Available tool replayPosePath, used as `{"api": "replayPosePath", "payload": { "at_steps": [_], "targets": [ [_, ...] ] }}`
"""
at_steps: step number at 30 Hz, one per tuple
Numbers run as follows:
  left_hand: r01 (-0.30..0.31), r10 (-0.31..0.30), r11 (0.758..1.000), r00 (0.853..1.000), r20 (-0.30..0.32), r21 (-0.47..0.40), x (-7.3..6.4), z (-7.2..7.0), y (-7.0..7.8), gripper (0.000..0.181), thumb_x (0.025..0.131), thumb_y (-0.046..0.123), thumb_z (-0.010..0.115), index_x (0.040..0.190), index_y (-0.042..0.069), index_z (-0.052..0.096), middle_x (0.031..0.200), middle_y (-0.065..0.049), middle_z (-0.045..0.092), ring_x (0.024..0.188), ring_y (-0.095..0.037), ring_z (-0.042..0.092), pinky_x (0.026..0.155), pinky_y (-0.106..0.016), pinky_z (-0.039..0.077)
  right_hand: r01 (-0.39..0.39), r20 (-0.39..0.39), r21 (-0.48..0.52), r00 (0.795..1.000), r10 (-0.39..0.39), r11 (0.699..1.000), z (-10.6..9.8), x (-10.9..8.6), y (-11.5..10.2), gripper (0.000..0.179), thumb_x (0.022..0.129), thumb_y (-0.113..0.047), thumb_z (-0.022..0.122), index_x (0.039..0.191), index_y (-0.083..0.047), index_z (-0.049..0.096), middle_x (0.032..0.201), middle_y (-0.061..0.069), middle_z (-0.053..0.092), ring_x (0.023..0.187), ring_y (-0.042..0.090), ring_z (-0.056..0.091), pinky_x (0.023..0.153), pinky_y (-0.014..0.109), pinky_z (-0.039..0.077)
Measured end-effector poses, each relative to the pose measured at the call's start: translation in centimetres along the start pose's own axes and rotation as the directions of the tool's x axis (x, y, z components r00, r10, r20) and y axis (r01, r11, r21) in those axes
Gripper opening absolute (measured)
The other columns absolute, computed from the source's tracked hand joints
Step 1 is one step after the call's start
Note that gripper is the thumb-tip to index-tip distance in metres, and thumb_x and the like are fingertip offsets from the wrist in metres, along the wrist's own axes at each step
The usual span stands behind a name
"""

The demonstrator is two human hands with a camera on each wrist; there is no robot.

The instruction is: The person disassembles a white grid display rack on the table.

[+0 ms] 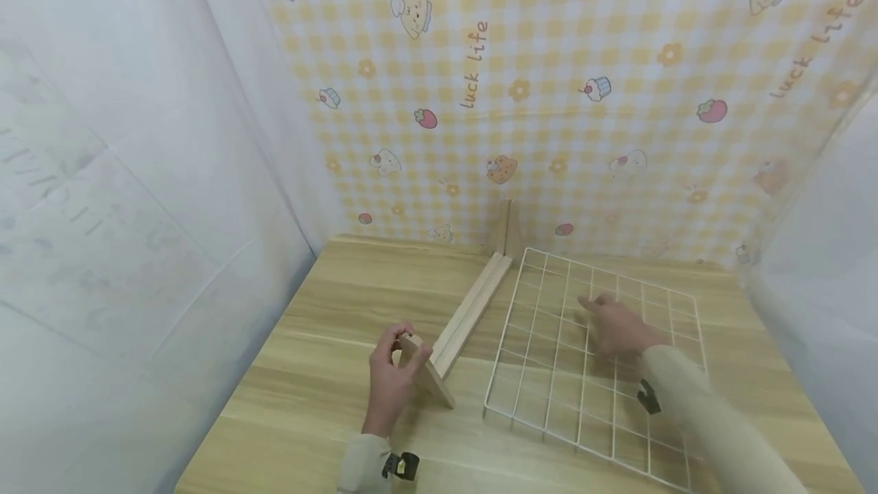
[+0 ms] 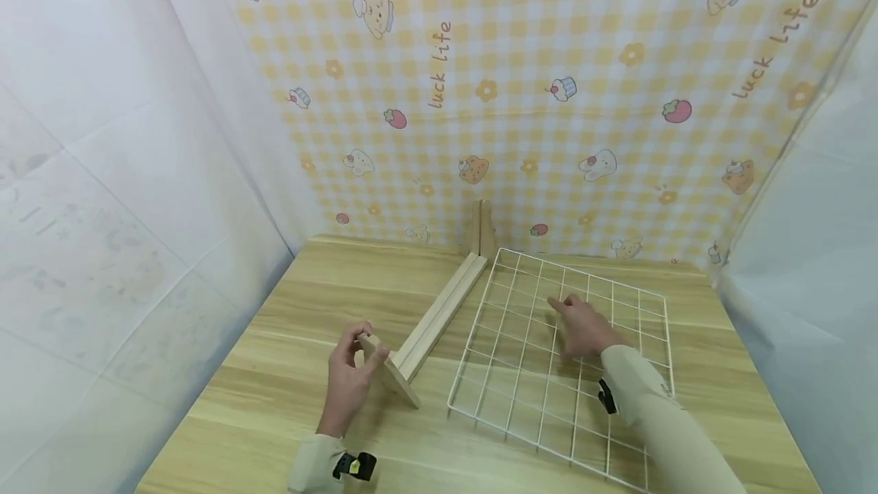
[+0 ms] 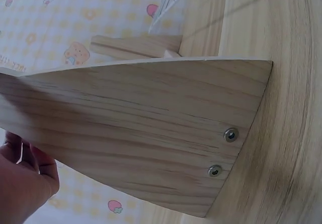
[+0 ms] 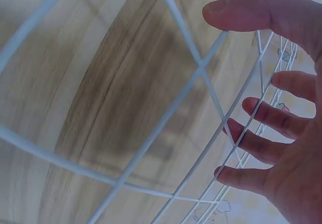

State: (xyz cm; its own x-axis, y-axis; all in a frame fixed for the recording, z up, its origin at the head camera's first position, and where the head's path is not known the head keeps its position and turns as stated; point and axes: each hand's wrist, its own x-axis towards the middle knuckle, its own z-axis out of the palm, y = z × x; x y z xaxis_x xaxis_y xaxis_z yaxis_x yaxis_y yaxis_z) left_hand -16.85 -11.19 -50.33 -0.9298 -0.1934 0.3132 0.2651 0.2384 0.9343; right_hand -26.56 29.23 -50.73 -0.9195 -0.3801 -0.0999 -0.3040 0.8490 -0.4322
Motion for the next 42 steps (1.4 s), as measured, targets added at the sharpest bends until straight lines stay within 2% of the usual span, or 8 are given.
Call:
{"api": "replayPosePath", "payload": {
  "at_steps": [6, 12, 20, 26, 29, 33, 37, 42],
  "targets": [
    [-0.025, 0.025, 1.000, 1.000, -0.001, 0.018, -0.6, 0.4, 0.2, 0.027, 0.086, 0.010, 0.078, 0.106, 0.015, 0.060, 0.114, 0.008, 0.063, 0.102, -0.011, 0.051, 0.092, -0.038, 0.038, 0.008, 0.007, -0.009, 1.000, -0.008, 1.000, 0.7, 0.4, -0.1, 0.107, 0.054, -0.001, 0.090, 0.148, 0.006, 0.039, 0.130, 0.032, 0.050, 0.097, 0.034, 0.058, 0.071, 0.037, 0.060],
    [-0.097, 0.098, 0.995, 0.994, -0.057, 0.022, -1.2, 1.6, 0.3, 0.030, 0.083, 0.008, 0.080, 0.106, 0.013, 0.062, 0.107, 0.008, 0.063, 0.101, -0.003, 0.052, 0.088, -0.027, 0.038, 0.004, 0.029, -0.036, 1.000, -0.003, 0.999, 1.4, 1.4, 0.6, 0.108, 0.053, -0.002, 0.091, 0.148, 0.005, 0.040, 0.131, 0.032, 0.051, 0.095, 0.030, 0.059, 0.071, 0.037, 0.060],
    [-0.249, 0.263, 0.961, 0.957, -0.122, 0.118, -2.2, 4.0, 0.7, 0.030, 0.082, 0.011, 0.080, 0.105, 0.012, 0.060, 0.102, 0.000, 0.060, 0.097, -0.002, 0.050, 0.083, -0.024, 0.042, -0.023, 0.054, -0.078, 0.998, 0.027, 0.997, 1.4, 2.2, 0.9, 0.108, 0.052, -0.003, 0.091, 0.148, 0.001, 0.042, 0.134, 0.028, 0.051, 0.090, 0.025, 0.060, 0.072, 0.038, 0.060],
    [-0.252, 0.271, 0.958, 0.951, -0.150, 0.135, -3.1, 5.5, 1.1, 0.031, 0.083, 0.013, 0.080, 0.105, 0.013, 0.059, 0.103, -0.002, 0.058, 0.102, -0.004, 0.049, 0.089, -0.023, 0.043, -0.026, 0.049, -0.104, 0.998, 0.031, 0.994, 1.2, 2.6, 0.1, 0.100, 0.054, 0.003, 0.086, 0.146, 0.002, 0.045, 0.133, 0.029, 0.053, 0.097, 0.031, 0.061, 0.078, 0.043, 0.060],
    [-0.260, 0.281, 0.955, 0.947, -0.156, 0.143, -3.3, 6.2, 1.1, 0.031, 0.083, 0.014, 0.080, 0.106, 0.012, 0.059, 0.103, -0.003, 0.058, 0.103, -0.004, 0.049, 0.090, -0.024, 0.044, -0.046, 0.052, -0.108, 0.997, 0.051, 0.993, 1.0, 2.8, 0.2, 0.097, 0.057, 0.007, 0.081, 0.147, 0.001, 0.045, 0.135, 0.030, 0.052, 0.093, 0.028, 0.060, 0.071, 0.037, 0.059],
    [-0.305, 0.331, 0.938, 0.930, -0.163, 0.164, -3.3, 7.0, 1.1, 0.033, 0.081, 0.015, 0.081, 0.106, 0.011, 0.059, 0.100, -0.006, 0.060, 0.100, -0.006, 0.049, 0.087, -0.025, 0.044, -0.071, 0.067, -0.137, 0.994, 0.081, 0.988, 0.6, 3.1, 0.8, 0.093, 0.061, 0.010, 0.077, 0.148, -0.001, 0.044, 0.137, 0.030, 0.051, 0.088, 0.024, 0.058, 0.064, 0.031, 0.055],
    [-0.336, 0.366, 0.924, 0.916, -0.164, 0.182, -3.1, 7.2, 1.3, 0.034, 0.080, 0.014, 0.081, 0.106, 0.011, 0.060, 0.098, -0.006, 0.061, 0.098, -0.007, 0.050, 0.085, -0.025, 0.045, -0.101, 0.077, -0.155, 0.990, 0.114, 0.983, 0.3, 3.5, 0.9, 0.093, 0.062, 0.011, 0.077, 0.147, -0.003, 0.045, 0.138, 0.028, 0.051, 0.096, 0.030, 0.060, 0.068, 0.035, 0.057],
    [-0.327, 0.365, 0.922, 0.912, -0.187, 0.205, -3.0, 6.6, 1.5, 0.035, 0.076, 0.010, 0.083, 0.104, 0.010, 0.061, 0.099, 0.000, 0.062, 0.098, -0.007, 0.051, 0.084, -0.024, 0.046, -0.129, 0.091, -0.134, 0.986, 0.141, 0.983, 1.5, 4.4, 0.4, 0.096, 0.060, 0.012, 0.077, 0.148, -0.006, 0.045, 0.140, 0.026, 0.052, 0.101, 0.033, 0.061, 0.066, 0.034, 0.056]
  ]
}}
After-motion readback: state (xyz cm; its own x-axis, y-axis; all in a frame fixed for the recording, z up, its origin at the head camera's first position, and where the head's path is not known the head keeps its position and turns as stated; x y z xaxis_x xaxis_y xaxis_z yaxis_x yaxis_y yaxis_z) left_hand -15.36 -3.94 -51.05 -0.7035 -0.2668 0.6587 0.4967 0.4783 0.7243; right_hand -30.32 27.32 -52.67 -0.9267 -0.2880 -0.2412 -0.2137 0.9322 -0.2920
